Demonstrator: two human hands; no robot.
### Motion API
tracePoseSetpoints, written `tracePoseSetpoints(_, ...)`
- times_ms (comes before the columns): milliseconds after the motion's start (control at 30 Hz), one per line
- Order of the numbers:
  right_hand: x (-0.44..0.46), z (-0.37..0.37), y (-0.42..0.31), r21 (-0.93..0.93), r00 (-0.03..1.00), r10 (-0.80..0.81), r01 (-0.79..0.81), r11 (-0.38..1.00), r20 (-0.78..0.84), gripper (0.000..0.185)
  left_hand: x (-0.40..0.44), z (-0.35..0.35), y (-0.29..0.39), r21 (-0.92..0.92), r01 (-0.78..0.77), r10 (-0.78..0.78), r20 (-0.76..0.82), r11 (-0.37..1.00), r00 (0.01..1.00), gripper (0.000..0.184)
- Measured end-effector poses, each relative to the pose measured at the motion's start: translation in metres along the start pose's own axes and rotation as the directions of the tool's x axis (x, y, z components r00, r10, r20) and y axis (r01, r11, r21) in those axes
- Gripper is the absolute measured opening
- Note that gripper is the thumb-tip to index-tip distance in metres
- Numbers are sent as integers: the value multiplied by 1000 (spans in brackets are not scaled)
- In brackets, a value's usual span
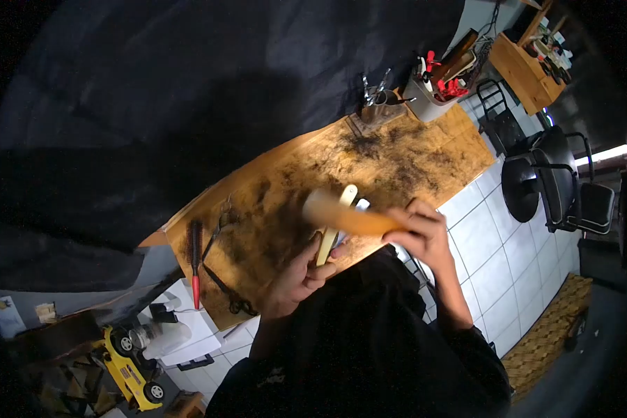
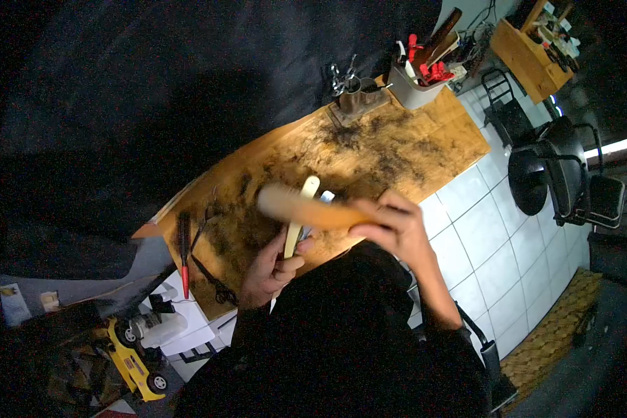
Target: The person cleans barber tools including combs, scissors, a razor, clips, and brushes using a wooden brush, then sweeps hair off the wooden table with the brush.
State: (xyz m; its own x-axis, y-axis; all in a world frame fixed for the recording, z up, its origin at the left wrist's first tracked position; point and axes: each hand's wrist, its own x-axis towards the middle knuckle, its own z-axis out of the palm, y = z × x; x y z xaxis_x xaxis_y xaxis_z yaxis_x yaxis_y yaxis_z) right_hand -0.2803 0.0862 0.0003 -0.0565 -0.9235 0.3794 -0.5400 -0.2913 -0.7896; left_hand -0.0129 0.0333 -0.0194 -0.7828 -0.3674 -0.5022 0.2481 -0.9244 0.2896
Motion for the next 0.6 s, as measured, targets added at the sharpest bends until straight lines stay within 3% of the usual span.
tracePoseSetpoints(33,2,-7,5,-91,992,27,-38,995,-122,46,0,14,4,-32,21,-20,20,999,1000,54)
tracePoseSetpoints(100,6,-15,8,-99,928,186,-229,968,-324,45,5,25,7,-21,53,-53,1,998,999,54)
tracePoseSetpoints(133,8,-21,11,-116,888,216,-284,952,-405,43,9,29,5,12,-10,10,8,1000,1000,53)
tracePoseSetpoints(167,9,-27,9,-25,850,314,-357,934,-423,41,14,35,1,45,-73,72,20,996,997,53)
tracePoseSetpoints(233,3,-35,15,32,844,347,-367,930,-410,42,26,41,-1,88,-179,177,29,980,984,51)
tracePoseSetpoints(333,-5,-42,27,133,838,392,-370,919,-379,41,40,64,0,439,-316,359,-16,841,933,51)
tracePoseSetpoints(367,-6,-45,28,169,825,423,-388,906,-374,40,42,77,4,459,-312,368,-36,832,929,49)
tracePoseSetpoints(467,-8,-55,36,249,796,481,-414,876,-367,38,59,108,7,895,-253,618,-33,368,785,43)
tracePoseSetpoints(600,-3,-75,52,301,771,514,-424,855,-376,38,82,143,17,971,-222,802,63,87,594,32)
